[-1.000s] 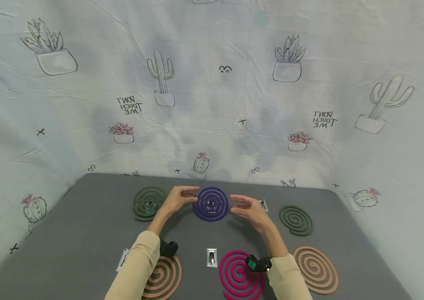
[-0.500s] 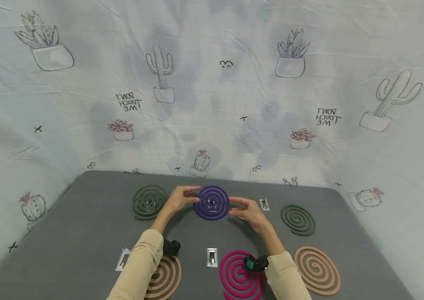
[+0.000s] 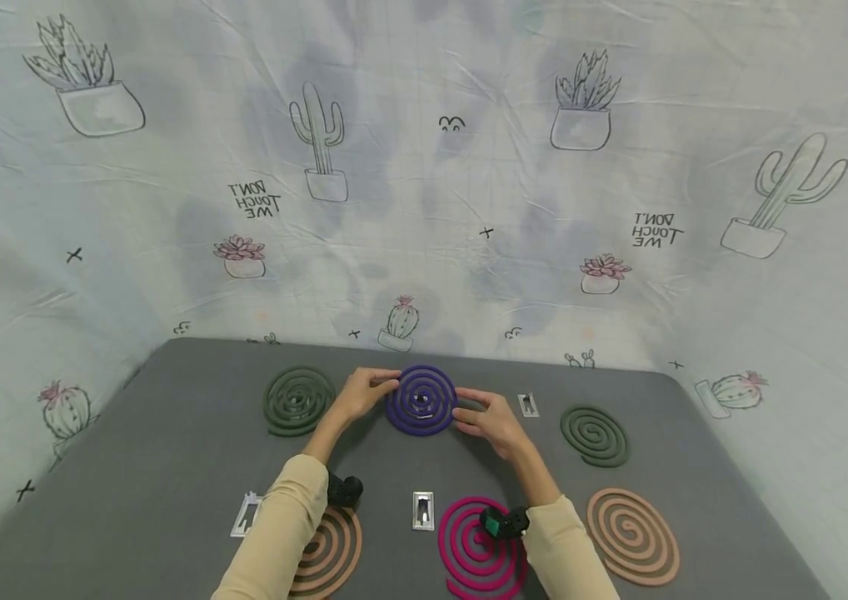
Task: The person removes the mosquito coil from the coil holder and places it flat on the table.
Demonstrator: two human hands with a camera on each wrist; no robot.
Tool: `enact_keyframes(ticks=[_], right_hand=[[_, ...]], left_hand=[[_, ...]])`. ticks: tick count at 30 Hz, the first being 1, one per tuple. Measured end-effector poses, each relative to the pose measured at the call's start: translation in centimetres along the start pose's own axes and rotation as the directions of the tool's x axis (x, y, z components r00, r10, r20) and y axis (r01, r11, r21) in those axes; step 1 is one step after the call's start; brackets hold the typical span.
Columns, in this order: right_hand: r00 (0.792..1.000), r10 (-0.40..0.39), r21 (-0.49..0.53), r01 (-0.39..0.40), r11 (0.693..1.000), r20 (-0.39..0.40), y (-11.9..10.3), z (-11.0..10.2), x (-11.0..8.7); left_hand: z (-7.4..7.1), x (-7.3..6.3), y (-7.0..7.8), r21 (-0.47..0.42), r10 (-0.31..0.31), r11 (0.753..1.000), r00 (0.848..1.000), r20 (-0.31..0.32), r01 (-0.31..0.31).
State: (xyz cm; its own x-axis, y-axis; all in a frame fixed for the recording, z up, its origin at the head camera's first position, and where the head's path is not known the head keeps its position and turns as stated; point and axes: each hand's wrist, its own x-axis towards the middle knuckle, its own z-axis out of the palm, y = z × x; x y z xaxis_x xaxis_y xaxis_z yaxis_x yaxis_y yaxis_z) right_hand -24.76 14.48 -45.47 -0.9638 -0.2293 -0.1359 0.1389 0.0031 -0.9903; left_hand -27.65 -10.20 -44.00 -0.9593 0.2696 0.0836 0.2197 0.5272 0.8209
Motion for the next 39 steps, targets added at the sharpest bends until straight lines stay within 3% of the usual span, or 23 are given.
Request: enact_keyframes(ticks=[7, 12, 20, 28, 34, 39], right_hand=[[0.999, -0.030, 0.069, 0.029, 0.997, 0.015, -0.3, 0.3, 0.1], [0.998, -0.062, 0.072, 0.063, 0.995, -0.018, -0.4, 0.4, 0.2], [0.978, -0.182, -0.131, 0.169, 0.977, -0.098, -0.6, 0.6, 0.4], [0.976, -0.213, -0.205, 0.201, 0.958, -0.037, -1.4, 0.0, 0.1], [0.977, -0.199, -0.181, 0.210, 0.961, 0.078, -1.9, -1.2, -0.3], [0.978, -0.194, -0.167, 0.205, 0.964, 0.083, -1.7, -1.9, -0.4]], left_hand=[[-0.6, 0.0, 0.4, 0.044, -0.003, 0.999, 1.000, -0.002, 0.003], [-0.5, 0.0, 0.6, 0.010, -0.020, 1.000, 1.000, 0.000, 0.020], [-0.1, 0.1, 1.0, -0.082, -0.016, 0.996, 1.000, 0.014, 0.017], [0.1, 0.2, 1.1, -0.152, -0.016, 0.988, 1.000, -0.002, 0.016], [-0.2, -0.1, 1.1, -0.175, 0.002, 0.985, 0.999, 0.035, 0.004], [-0.1, -0.3, 1.1, -0.199, 0.006, 0.980, 0.998, 0.069, 0.008]])
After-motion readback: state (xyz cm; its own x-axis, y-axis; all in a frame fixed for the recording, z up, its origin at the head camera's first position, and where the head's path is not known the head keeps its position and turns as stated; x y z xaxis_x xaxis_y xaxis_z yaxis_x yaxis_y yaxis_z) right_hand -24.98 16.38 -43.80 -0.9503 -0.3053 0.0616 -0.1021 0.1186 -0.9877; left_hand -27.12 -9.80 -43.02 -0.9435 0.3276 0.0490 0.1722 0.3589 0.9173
